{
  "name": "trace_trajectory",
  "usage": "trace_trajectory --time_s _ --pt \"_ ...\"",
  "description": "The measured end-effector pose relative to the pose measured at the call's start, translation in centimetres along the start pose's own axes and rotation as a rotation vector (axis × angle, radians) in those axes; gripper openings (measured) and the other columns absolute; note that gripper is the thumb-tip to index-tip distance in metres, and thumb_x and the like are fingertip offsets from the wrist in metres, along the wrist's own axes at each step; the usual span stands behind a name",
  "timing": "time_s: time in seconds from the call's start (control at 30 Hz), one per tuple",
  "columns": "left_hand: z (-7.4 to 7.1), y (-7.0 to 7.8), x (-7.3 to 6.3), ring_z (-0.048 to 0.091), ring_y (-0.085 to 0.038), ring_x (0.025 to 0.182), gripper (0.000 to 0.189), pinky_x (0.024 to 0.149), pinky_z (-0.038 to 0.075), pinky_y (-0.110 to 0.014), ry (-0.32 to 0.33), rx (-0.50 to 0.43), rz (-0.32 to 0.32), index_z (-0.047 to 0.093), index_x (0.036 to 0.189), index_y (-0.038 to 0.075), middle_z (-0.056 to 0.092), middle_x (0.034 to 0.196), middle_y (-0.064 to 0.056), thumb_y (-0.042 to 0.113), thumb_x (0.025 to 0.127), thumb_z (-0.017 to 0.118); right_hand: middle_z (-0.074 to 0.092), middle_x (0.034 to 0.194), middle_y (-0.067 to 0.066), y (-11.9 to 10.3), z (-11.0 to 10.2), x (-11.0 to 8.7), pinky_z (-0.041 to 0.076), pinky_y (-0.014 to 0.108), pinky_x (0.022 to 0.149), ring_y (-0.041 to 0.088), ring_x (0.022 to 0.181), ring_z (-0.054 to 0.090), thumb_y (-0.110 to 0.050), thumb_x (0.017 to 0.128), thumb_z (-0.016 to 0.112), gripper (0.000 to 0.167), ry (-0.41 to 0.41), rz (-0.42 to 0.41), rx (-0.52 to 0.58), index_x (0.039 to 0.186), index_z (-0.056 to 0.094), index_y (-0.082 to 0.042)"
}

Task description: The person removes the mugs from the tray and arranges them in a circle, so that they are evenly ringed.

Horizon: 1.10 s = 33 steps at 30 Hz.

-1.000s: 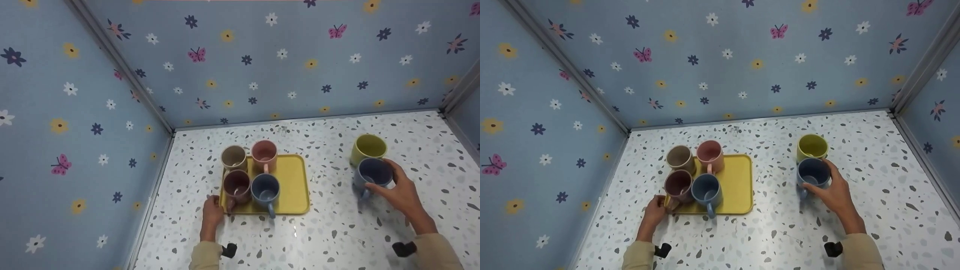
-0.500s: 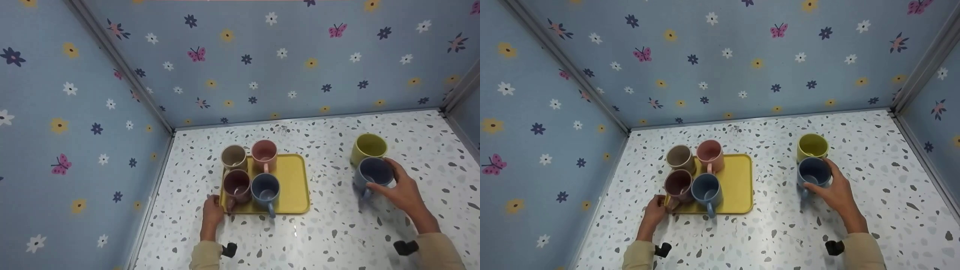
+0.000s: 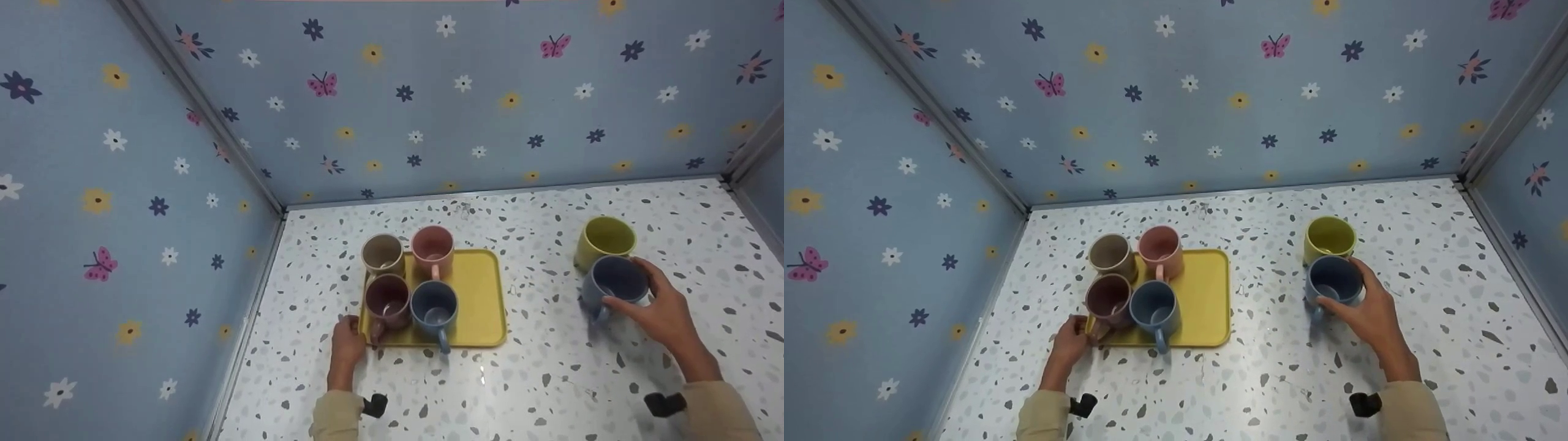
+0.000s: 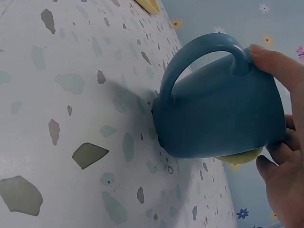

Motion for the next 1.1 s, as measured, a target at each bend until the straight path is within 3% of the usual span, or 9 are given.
trace_trajectory --time_s 0.27,0.67,1.1 --pt "-0.08 0.26 -0.19 0.058 -0.032 0.099 0.034 0.090 0.047 -0.045 0.050 0.011 0.074 0.054 0.117 -0.011 0.061 0.106 -0.023 -0.005 0.084 0.048 0.030 0.153 0.021 0.08 -0.54 0.15 0.022 0.056 0.111 0.043 0.139 0.026 -0.038 0.074 0.080 0.103 -0.006 -0.039 -0.032 0.152 0.020 -0.011" --pt "0.04 0.03 -0.08 0.056 -0.029 0.101 0.037 0.091 0.046 -0.043 0.008 0.006 0.019 0.053 0.122 -0.009 0.059 0.111 -0.022 -0.004 0.085 0.047 0.022 0.155 0.023 0.06 -0.76 0.36 0.016 0.054 0.113 0.044 0.141 0.020 -0.037 0.076 0.078 0.107 -0.073 -0.033 -0.007 0.154 0.008 -0.013" --pt "-0.10 0.14 -0.20 0.056 -0.031 0.099 0.036 0.090 0.046 -0.044 0.026 0.016 0.055 0.054 0.119 -0.010 0.059 0.108 -0.023 -0.004 0.084 0.049 0.013 0.157 0.024 -0.46 -0.77 0.34 0.013 0.062 0.111 0.049 0.140 0.014 -0.033 0.079 0.077 0.107 -0.102 -0.043 0.025 0.154 0.005 -0.009"
Point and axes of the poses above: each hand's wrist, its own x-axis towards the middle knuckle, its own z-axis out of the palm, y = z × x, the point moved 3 cm from there along x, towards the middle knuckle
